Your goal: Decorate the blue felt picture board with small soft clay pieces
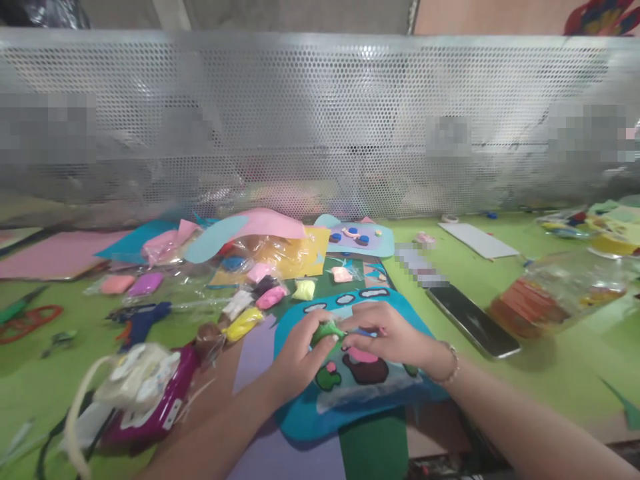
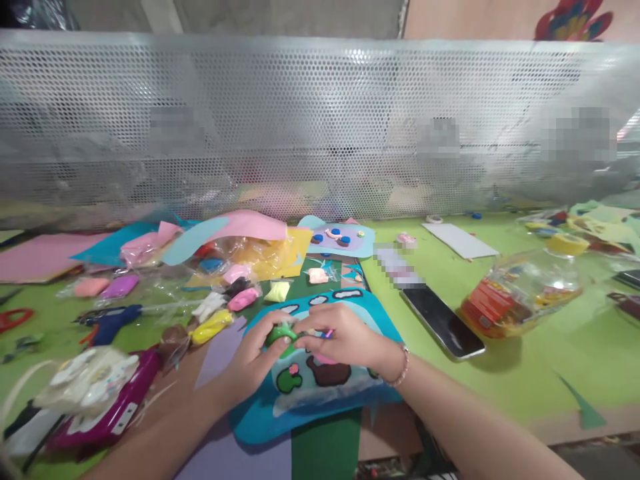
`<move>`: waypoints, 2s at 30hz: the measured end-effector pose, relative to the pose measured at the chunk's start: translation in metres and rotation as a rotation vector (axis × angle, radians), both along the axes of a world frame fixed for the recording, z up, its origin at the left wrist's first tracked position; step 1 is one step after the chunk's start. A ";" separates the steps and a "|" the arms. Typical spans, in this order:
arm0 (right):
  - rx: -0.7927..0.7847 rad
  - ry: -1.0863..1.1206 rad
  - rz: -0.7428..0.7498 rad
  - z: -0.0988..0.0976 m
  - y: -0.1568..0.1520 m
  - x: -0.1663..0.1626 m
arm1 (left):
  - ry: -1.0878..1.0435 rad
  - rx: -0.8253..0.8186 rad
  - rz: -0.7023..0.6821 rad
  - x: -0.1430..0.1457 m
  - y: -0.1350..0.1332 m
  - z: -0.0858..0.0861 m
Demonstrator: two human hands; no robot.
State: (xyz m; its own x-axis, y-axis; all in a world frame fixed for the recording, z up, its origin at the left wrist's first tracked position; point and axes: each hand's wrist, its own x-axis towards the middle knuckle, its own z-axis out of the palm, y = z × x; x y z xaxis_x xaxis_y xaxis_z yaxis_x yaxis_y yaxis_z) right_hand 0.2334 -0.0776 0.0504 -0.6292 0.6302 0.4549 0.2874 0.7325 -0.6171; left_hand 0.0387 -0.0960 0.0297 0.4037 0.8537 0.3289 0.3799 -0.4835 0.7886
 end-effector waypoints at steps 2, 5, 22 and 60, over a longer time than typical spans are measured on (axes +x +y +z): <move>-0.049 0.077 -0.050 -0.004 0.001 -0.001 | 0.006 -0.009 -0.008 -0.002 0.001 0.000; -0.192 0.166 -0.107 -0.009 0.003 -0.003 | 0.005 -0.023 -0.002 -0.005 -0.001 -0.001; -0.366 0.213 -0.237 -0.013 -0.006 -0.007 | -0.017 -0.098 0.020 -0.004 -0.002 0.004; -0.241 -0.128 -0.010 -0.010 -0.007 -0.009 | -0.017 -0.196 0.004 -0.001 -0.001 0.005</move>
